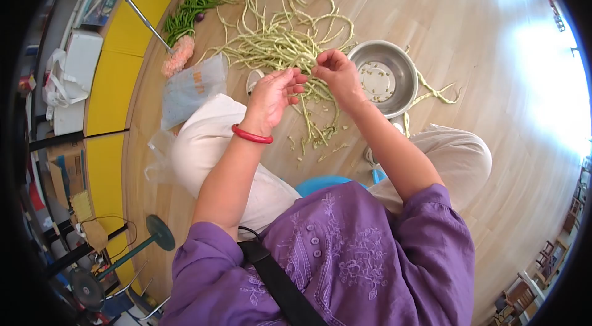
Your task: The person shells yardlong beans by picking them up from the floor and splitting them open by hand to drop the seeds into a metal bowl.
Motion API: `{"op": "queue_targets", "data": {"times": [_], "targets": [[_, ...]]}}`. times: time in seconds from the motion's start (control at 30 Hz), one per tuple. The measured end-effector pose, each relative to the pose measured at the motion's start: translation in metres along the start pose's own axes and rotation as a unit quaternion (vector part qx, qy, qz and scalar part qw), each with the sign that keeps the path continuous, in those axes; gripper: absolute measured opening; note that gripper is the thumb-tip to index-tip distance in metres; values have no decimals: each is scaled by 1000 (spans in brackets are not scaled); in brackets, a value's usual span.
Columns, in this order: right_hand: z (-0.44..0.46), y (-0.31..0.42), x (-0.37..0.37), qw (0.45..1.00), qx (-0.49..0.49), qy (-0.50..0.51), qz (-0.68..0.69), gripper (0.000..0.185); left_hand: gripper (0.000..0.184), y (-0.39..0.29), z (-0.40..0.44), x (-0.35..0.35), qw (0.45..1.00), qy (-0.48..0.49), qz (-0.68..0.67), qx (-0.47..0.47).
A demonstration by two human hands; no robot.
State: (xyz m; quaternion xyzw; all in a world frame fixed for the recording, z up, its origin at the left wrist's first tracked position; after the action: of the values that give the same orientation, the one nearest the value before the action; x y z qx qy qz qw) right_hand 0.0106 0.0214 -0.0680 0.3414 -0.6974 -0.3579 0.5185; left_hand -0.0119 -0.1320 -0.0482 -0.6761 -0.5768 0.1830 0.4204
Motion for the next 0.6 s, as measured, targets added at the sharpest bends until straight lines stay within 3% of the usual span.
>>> {"op": "queue_targets", "data": {"times": [0.07,0.2,0.33,0.43,0.6], "targets": [[-10,10,-1,990,-74,43,-112,11,20,-2,-5,12,999,28,-40,-4],[-51,44,13,918,-196,124,-322,11,17,-5,-9,26,995,83,-26,57],[-76,53,-4,944,-49,95,-311,10,16,-10,-23,48,989,80,76,95],[-80,73,-27,974,-4,19,-227,13,17,-11,-34,64,978,114,141,100],[-80,99,-48,994,79,-27,-70,20,20,-7,-39,86,956,205,194,76]]}}
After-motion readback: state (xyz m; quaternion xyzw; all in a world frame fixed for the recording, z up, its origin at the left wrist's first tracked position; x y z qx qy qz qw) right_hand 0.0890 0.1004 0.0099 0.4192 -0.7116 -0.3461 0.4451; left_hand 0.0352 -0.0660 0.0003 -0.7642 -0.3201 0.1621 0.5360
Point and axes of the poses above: each hand's wrist, its own z-axis towards the middle knuckle, its own x-axis out of the palm, y = z × x, the point moved 3 cm from there along z, towards the middle knuckle, and after that the axes turned 11 degrees about z, right-handed, at the moved point
